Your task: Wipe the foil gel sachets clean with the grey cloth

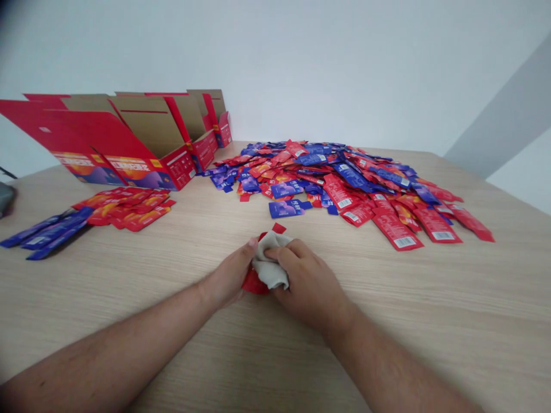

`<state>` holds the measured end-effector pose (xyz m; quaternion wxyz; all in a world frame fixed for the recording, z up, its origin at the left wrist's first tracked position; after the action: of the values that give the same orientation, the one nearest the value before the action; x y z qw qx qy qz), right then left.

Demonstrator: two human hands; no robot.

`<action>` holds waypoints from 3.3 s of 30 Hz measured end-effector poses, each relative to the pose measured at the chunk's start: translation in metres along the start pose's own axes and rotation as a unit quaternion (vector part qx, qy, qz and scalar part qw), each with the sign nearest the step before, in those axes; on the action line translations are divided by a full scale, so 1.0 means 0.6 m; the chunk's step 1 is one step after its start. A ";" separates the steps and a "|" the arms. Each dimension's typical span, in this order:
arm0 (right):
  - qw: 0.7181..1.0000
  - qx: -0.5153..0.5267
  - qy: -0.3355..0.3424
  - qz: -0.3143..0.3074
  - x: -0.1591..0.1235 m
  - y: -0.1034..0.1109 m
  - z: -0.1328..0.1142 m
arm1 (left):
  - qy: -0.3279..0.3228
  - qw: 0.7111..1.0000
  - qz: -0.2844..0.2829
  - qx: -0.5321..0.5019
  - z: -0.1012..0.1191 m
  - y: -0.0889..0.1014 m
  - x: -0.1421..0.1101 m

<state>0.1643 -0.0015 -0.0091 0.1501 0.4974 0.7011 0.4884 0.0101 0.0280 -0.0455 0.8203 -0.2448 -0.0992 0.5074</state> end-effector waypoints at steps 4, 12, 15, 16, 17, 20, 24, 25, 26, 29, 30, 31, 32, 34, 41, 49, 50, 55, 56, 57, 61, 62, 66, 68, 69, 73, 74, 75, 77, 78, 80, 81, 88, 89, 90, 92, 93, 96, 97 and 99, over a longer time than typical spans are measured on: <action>0.999 -0.014 -0.025 0.034 0.000 0.006 0.005 | 0.041 0.999 -0.001 -0.019 -0.004 0.000 0.001; 0.999 -0.015 -0.030 0.035 0.002 0.008 0.008 | 0.061 0.998 -0.001 -0.008 -0.003 0.001 0.000; 0.999 -0.010 -0.019 0.027 0.002 0.007 0.005 | 0.044 0.999 -0.004 -0.008 -0.002 0.000 0.000; 1.000 -0.006 -0.002 0.014 0.001 0.006 0.001 | 0.019 1.000 -0.004 -0.003 0.000 -0.001 0.000; 1.000 -0.003 0.016 0.002 0.000 0.004 -0.003 | -0.004 1.000 -0.004 0.002 0.002 -0.001 0.000; 1.000 -0.002 0.016 0.005 0.001 0.004 -0.001 | 0.000 1.000 -0.004 0.002 0.002 -0.002 0.000; 0.999 -0.007 -0.024 0.042 0.002 0.006 0.005 | 0.063 0.998 0.007 -0.015 0.000 -0.002 0.000; 0.999 -0.005 -0.014 0.036 0.002 0.005 0.001 | 0.051 0.999 0.010 -0.014 0.001 -0.002 0.000; 1.000 -0.002 0.001 0.026 0.001 0.004 -0.003 | 0.030 0.999 0.011 -0.012 0.003 -0.002 0.000; 1.000 0.001 0.023 0.009 0.001 0.002 -0.009 | -0.006 1.000 0.009 -0.011 0.006 -0.001 0.000; 1.000 -0.003 0.015 0.017 0.002 0.004 -0.007 | 0.007 1.000 0.008 -0.016 0.006 0.000 0.000; 1.000 -0.008 0.001 0.030 0.003 0.006 -0.003 | 0.030 0.999 0.007 -0.021 0.004 0.000 0.000; 0.999 -0.013 -0.013 0.046 0.004 0.009 0.000 | 0.058 0.998 0.006 -0.027 0.003 0.000 0.000; 0.997 -0.019 -0.020 0.065 0.004 0.013 0.002 | 0.101 0.994 0.000 -0.037 0.005 -0.002 -0.002; 0.999 -0.019 0.024 0.017 0.007 0.017 -0.007 | 0.087 0.995 0.010 -0.057 0.026 -0.009 -0.007; 0.999 -0.025 0.030 0.018 0.007 0.017 -0.006 | 0.086 0.994 0.002 -0.073 0.034 -0.020 -0.007; 0.999 -0.025 0.033 0.007 0.007 0.016 -0.008 | 0.084 0.994 0.002 -0.076 0.035 -0.021 -0.007; 0.997 -0.035 -0.024 0.067 0.010 0.027 0.006 | 0.138 0.990 -0.012 -0.024 0.033 -0.017 -0.011; 0.997 -0.032 -0.023 0.064 0.010 0.027 0.005 | 0.135 0.990 -0.013 -0.024 0.033 -0.016 -0.011; 0.998 -0.027 -0.011 0.051 0.009 0.025 0.001 | 0.125 0.992 -0.013 -0.032 0.033 -0.017 -0.010; 0.999 -0.018 0.038 -0.007 0.007 0.016 -0.015 | 0.075 0.995 0.002 -0.070 0.035 -0.020 -0.008; 0.999 -0.024 0.026 0.000 0.007 0.017 -0.014 | 0.080 0.995 0.004 -0.067 0.035 -0.020 -0.009; 0.997 -0.038 -0.034 0.050 0.008 0.023 -0.003 | 0.123 0.992 -0.006 -0.035 0.034 -0.021 -0.011; 0.999 -0.033 -0.012 0.029 0.008 0.021 -0.008 | 0.106 0.993 -0.007 -0.047 0.035 -0.022 -0.010; 0.999 -0.029 0.008 0.012 0.007 0.019 -0.013 | 0.093 0.994 -0.007 -0.058 0.036 -0.023 -0.009; 0.999 -0.027 0.024 0.012 0.008 0.018 -0.011 | 0.081 0.995 -0.016 -0.063 0.033 -0.019 -0.005; 0.999 -0.031 0.009 0.030 0.008 0.020 -0.006 | 0.090 0.994 -0.020 -0.054 0.031 -0.018 -0.005; 0.998 -0.034 -0.004 0.047 0.008 0.022 -0.003 | 0.099 0.994 -0.026 -0.046 0.029 -0.016 -0.005; 0.998 -0.033 -0.004 0.055 0.008 0.024 -0.003 | 0.103 0.993 -0.034 -0.046 0.029 -0.016 -0.005; 0.999 -0.029 0.010 0.042 0.008 0.023 -0.006 | 0.096 0.993 -0.034 -0.052 0.029 -0.017 -0.004; 0.999 -0.020 0.045 0.003 0.007 0.020 -0.015 | 0.077 0.995 -0.026 -0.066 0.032 -0.019 -0.004; 0.998 -0.019 0.053 -0.008 0.007 0.019 -0.016 | 0.071 0.995 -0.021 -0.070 0.033 -0.020 -0.004; 0.998 -0.040 0.016 0.040 0.007 0.025 -0.010 | 0.099 0.994 -0.026 -0.038 0.035 -0.021 -0.008; 0.999 -0.036 0.031 0.026 0.006 0.023 -0.015 | 0.085 0.995 -0.021 -0.040 0.036 -0.022 -0.008; 0.998 -0.032 0.045 0.014 0.005 0.021 -0.020 | 0.072 0.996 -0.017 -0.040 0.036 -0.022 -0.007; 0.998 -0.030 0.044 0.023 0.004 0.020 -0.022 | 0.075 0.997 -0.017 -0.029 0.034 -0.021 -0.008; 0.998 -0.031 0.031 0.041 0.004 0.022 -0.019 | 0.093 0.995 -0.020 -0.017 0.032 -0.019 -0.008; 0.995 -0.035 -0.002 0.088 0.006 0.026 -0.008 | 0.143 0.989 -0.026 0.009 0.027 -0.015 -0.011; 0.996 -0.033 0.003 0.086 0.006 0.026 -0.008 | 0.142 0.989 -0.027 0.005 0.026 -0.014 -0.010; 0.998 -0.024 0.030 0.056 0.006 0.021 -0.013 | 0.107 0.994 -0.022 -0.018 0.028 -0.015 -0.008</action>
<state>0.1641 -0.0025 0.0064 0.1136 0.5173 0.6642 0.5276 0.0079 0.0256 -0.0264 0.8325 -0.3101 -0.0253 0.4583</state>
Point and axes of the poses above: each hand's wrist, its own x-axis towards the middle knuckle, its own y-axis out of the back of the hand, z = x × y, the point moved 3 cm from there along x, towards the middle knuckle, and after that the axes turned 4 degrees about -z, right-handed, at the moved point
